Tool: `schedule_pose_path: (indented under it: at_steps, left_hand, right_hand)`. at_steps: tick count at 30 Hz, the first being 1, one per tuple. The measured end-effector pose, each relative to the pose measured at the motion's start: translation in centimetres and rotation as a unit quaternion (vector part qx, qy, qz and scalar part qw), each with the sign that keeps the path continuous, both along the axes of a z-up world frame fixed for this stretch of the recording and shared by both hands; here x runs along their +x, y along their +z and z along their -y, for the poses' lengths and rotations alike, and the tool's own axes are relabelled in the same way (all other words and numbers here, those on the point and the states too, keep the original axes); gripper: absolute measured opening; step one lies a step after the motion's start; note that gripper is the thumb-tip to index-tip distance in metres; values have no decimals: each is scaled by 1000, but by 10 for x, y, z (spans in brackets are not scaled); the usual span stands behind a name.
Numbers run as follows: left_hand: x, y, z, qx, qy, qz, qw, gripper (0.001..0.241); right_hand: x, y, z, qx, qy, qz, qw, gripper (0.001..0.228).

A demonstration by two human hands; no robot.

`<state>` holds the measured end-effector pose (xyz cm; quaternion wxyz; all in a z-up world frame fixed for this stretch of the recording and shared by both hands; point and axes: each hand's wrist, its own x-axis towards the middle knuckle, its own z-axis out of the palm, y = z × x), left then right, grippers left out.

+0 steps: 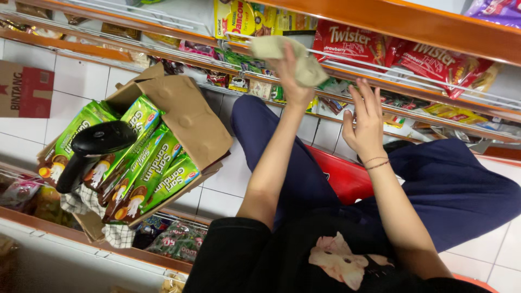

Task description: The person wipes store shelves with a cloth after applying a cleaner from a spray bottle, then takes snack packages from a box, wipes each package with a cloth, and arranges them on the shelves.

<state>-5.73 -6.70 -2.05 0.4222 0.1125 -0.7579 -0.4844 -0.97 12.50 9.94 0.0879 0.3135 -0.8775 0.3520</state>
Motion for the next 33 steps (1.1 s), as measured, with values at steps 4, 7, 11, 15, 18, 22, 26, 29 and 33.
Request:
schedule_pose_path:
  at_steps: [4,7,11,15,18,22,26,29,33]
  left_hand:
    - [7,-48,-30,-119,-36,-14,992,88]
    - [12,-75,-44,-100,-66,33,992,88]
    - [13,-89,-50,-205,-80,89,971,90]
    - [13,-89,-59,-359,-125,88,921,81]
    - [6,-82,-93,-385,-195,43,901,67]
    - [-2,-69,-152,-434,-269,39,859,43]
    - [4,-60,-159,-397,-226,56,888,39]
    - [24,-59,-115,-342,-99,125,926,52]
    - [33,-50,-68,-256,-32,180,949,86]
  right_hand:
    - [-2,-3,-4,-3,-15,-16,1000,52]
    - [-6,-6,-15,-15,-39,-46,998,51]
    - [-6,-11,-34,-27,-74,-54,995,49]
    - [-10,-21,-52,-41,-96,-41,994,47]
    - [-7,-29,-66,-66,-118,-52,989,42]
    - [-5,-38,-87,-100,-155,-64,981,40]
    - [-12,-40,-109,-124,-181,-72,973,38]
    - [-7,-44,-126,-120,-188,-65,973,39]
    - [-7,-47,-142,-119,-194,-66,972,38]
